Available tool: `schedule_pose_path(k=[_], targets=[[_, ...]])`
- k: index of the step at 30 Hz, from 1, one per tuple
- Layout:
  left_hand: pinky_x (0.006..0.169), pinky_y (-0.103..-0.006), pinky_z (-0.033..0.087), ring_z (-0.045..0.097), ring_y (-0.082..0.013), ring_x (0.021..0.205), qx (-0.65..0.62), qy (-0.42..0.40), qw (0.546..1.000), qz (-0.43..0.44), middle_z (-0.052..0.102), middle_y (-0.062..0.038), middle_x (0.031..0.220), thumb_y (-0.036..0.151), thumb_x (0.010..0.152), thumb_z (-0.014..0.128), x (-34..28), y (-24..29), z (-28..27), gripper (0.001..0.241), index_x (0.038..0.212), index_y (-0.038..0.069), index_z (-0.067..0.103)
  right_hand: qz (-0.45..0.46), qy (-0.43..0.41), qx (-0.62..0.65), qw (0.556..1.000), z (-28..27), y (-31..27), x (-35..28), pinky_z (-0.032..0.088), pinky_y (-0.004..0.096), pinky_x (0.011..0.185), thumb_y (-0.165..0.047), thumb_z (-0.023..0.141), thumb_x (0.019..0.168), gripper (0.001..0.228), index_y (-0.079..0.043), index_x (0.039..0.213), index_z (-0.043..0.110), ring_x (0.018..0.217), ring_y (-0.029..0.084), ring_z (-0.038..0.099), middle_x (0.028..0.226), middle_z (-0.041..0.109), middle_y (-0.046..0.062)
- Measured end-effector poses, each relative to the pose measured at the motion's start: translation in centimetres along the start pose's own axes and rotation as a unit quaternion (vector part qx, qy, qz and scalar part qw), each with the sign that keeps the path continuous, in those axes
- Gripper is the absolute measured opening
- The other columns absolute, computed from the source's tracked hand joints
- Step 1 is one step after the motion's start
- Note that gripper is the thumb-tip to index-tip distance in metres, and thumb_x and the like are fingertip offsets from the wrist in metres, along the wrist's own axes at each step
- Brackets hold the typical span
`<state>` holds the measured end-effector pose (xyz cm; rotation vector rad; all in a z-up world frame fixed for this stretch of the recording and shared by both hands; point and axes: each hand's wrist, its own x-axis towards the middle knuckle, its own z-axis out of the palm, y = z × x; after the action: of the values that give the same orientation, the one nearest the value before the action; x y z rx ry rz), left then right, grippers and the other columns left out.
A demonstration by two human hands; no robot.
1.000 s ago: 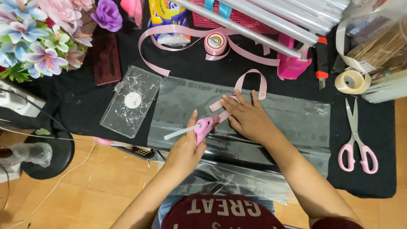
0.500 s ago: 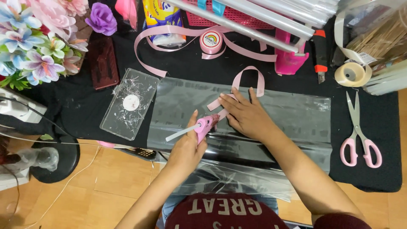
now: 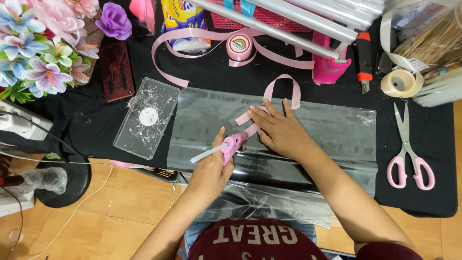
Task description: The person wraps a rectangular item in clear cellophane, secures a pink ribbon handle with a hot glue gun, and then rolls the package around a silver cylindrical tube to form a gift bouquet.
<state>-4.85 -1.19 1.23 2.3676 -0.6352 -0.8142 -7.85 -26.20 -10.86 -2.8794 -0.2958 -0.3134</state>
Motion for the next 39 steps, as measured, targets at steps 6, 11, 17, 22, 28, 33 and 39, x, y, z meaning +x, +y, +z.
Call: schedule_pose_path(k=[6, 11, 17, 22, 28, 33, 39], targets=[[0.087, -0.0548, 0.057, 0.070, -0.0497, 0.100, 0.035, 0.003, 0.999, 0.019, 0.070, -0.033, 0.104, 0.017, 0.095, 0.048, -0.2, 0.5, -0.2, 0.079, 0.164, 0.010, 0.010, -0.001, 0.001, 0.001, 1.000, 0.0, -0.1, 0.0, 0.002, 0.057, 0.125, -0.036, 0.045, 0.105, 0.054, -0.025, 0.158, 0.044, 0.157, 0.023, 0.023, 0.165, 0.040, -0.007], [0.083, -0.0532, 0.057, 0.071, -0.0485, 0.099, 0.095, -0.009, 0.995, 0.042, 0.067, -0.032, 0.117, 0.015, 0.097, 0.044, -0.1, 0.6, -0.3, 0.078, 0.165, 0.007, 0.006, -0.002, 0.002, -0.001, 1.000, 0.2, 0.1, 0.0, 0.003, 0.058, 0.125, -0.036, 0.045, 0.105, 0.054, -0.026, 0.158, 0.043, 0.157, 0.023, 0.023, 0.165, 0.040, -0.008], [0.082, -0.0549, 0.058, 0.070, -0.0501, 0.097, 0.117, 0.017, 0.992, 0.046, 0.066, -0.032, 0.118, 0.012, 0.097, 0.045, -1.1, 0.3, 0.1, 0.078, 0.164, 0.005, 0.006, -0.008, 0.008, -0.002, 1.000, 0.0, 0.0, 0.0, 0.004, 0.059, 0.125, -0.036, 0.045, 0.106, 0.053, -0.025, 0.158, 0.044, 0.156, 0.023, 0.024, 0.164, 0.040, -0.007], [0.086, -0.0577, 0.057, 0.064, -0.0596, 0.106, -0.135, 0.245, 0.949, 0.145, 0.063, -0.040, 0.119, 0.005, 0.087, 0.066, -0.2, -3.5, 2.1, 0.070, 0.149, -0.001, 0.034, -0.007, 0.010, -0.019, 1.000, -0.2, -0.2, 0.1, 0.005, 0.057, 0.126, -0.037, 0.045, 0.105, 0.052, -0.025, 0.156, 0.047, 0.156, 0.022, 0.026, 0.162, 0.044, -0.007], [0.033, -0.0142, 0.042, 0.051, -0.0058, 0.035, -0.458, 0.309, 0.814, 0.181, 0.070, -0.018, 0.106, 0.000, 0.090, 0.060, -0.5, -5.3, -1.2, 0.047, 0.126, 0.003, 0.030, -0.011, -0.003, -0.029, 0.999, 0.3, 0.4, 0.1, 0.009, 0.060, 0.124, -0.039, 0.044, 0.103, 0.058, -0.028, 0.160, 0.040, 0.156, 0.024, 0.026, 0.163, 0.042, -0.007], [0.027, -0.0240, 0.040, 0.047, -0.0137, 0.031, -0.540, 0.365, 0.745, 0.141, 0.056, -0.011, 0.066, 0.002, 0.097, 0.056, 2.6, -12.1, -3.2, 0.039, 0.131, 0.002, 0.036, -0.030, 0.013, -0.036, 0.999, 0.3, 0.5, 0.0, 0.010, 0.057, 0.125, -0.040, 0.042, 0.104, 0.056, -0.028, 0.159, 0.042, 0.155, 0.024, 0.029, 0.162, 0.044, -0.006], [0.032, -0.0232, 0.050, 0.062, -0.0181, 0.044, -0.502, 0.436, 0.746, 0.040, 0.060, -0.015, 0.075, 0.019, 0.095, 0.072, 5.6, -20.1, -5.0, 0.032, 0.107, -0.003, 0.051, -0.041, 0.020, -0.048, 0.998, 1.5, 1.6, -0.3, 0.009, 0.056, 0.126, -0.042, 0.040, 0.104, 0.058, -0.030, 0.161, 0.038, 0.155, 0.024, 0.028, 0.164, 0.040, -0.008]])
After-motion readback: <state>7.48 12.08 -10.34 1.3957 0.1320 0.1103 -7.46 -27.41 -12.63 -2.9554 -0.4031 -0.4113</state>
